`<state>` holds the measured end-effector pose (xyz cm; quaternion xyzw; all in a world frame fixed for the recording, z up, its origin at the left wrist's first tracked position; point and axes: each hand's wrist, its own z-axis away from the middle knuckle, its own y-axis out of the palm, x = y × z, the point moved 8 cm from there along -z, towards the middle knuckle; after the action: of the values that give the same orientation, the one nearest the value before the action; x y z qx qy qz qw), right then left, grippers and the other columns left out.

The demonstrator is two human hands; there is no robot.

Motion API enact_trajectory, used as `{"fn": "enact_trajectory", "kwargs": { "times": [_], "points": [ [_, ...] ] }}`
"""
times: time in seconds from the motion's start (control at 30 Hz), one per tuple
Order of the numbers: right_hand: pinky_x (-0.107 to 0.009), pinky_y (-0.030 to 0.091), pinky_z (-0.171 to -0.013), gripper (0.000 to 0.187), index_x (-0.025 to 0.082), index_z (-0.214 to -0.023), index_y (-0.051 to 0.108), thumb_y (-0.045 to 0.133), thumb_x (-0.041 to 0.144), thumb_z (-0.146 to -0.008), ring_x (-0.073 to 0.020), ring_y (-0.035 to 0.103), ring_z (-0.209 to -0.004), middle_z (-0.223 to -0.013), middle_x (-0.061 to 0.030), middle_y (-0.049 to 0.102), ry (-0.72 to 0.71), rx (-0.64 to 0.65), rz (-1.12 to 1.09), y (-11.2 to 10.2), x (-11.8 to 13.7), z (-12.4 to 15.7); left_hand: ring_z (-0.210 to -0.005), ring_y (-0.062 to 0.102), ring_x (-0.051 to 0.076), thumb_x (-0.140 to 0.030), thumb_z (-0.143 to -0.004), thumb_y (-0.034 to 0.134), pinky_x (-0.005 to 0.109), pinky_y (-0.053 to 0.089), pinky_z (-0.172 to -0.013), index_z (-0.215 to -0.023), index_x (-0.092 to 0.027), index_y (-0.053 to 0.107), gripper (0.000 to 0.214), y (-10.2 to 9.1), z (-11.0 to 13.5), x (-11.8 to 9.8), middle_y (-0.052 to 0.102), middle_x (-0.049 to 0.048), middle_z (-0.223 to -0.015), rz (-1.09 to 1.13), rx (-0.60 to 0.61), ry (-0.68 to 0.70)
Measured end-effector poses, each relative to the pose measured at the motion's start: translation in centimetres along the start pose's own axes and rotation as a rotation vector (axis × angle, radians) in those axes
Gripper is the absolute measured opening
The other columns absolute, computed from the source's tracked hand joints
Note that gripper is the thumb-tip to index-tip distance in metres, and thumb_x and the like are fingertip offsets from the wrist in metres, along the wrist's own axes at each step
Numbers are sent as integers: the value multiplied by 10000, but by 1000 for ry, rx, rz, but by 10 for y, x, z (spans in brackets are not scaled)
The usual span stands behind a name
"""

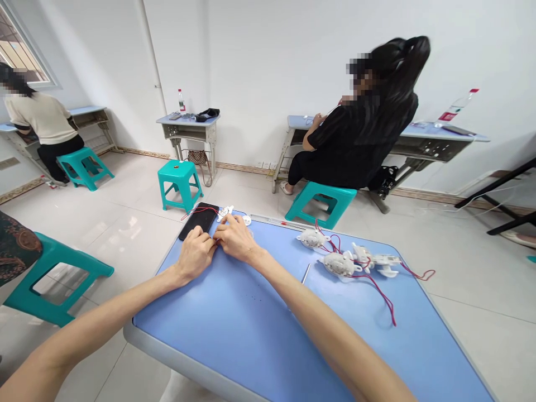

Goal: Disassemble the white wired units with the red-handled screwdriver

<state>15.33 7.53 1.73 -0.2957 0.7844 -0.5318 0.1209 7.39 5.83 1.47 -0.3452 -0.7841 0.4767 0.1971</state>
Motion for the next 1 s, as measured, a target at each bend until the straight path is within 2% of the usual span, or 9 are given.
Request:
{"fn": "enact_trajectory", "kwargs": {
  "times": [0.5, 0.73, 0.87, 1.0],
  "points": [
    [-420, 318, -887, 151, 240, -822, 731, 612, 147, -831, -253, 504, -1048, -896, -37, 731, 18, 21, -3, 2, 0, -6, -807, 490, 239, -179, -919, 542, 404, 420, -754, -786, -153, 711, 216, -2, 1, 7, 658, 99, -747, 17, -14, -26],
    [-404, 312, -880, 129, 250, -855, 738, 621, 194, -861, -242, 501, -1049, -940, -27, 740, 27, -5, -9, -14, 0, -4, -863, 506, 253, -188, -885, 602, 419, 418, -777, -814, -160, 710, 132, -3, 4, 10, 662, 104, -785, 62, -18, -51],
    [-402, 325, -857, 153, 253, -870, 743, 597, 209, -886, -238, 516, -1002, -950, -33, 746, 87, -85, 14, -41, -23, 5, -851, 501, 242, -201, -885, 615, 410, 412, -782, -803, -158, 708, 132, -4, 5, 10, 659, 91, -774, 57, -25, -44],
    [-384, 373, -807, 210, 241, -852, 751, 551, 203, -901, -228, 551, -901, -927, -44, 749, 222, -122, 35, -63, -69, 23, -838, 484, 231, -210, -914, 578, 387, 407, -768, -776, -163, 700, 190, -10, 4, 11, 652, 82, -755, 53, -49, -42]
  ]
}}
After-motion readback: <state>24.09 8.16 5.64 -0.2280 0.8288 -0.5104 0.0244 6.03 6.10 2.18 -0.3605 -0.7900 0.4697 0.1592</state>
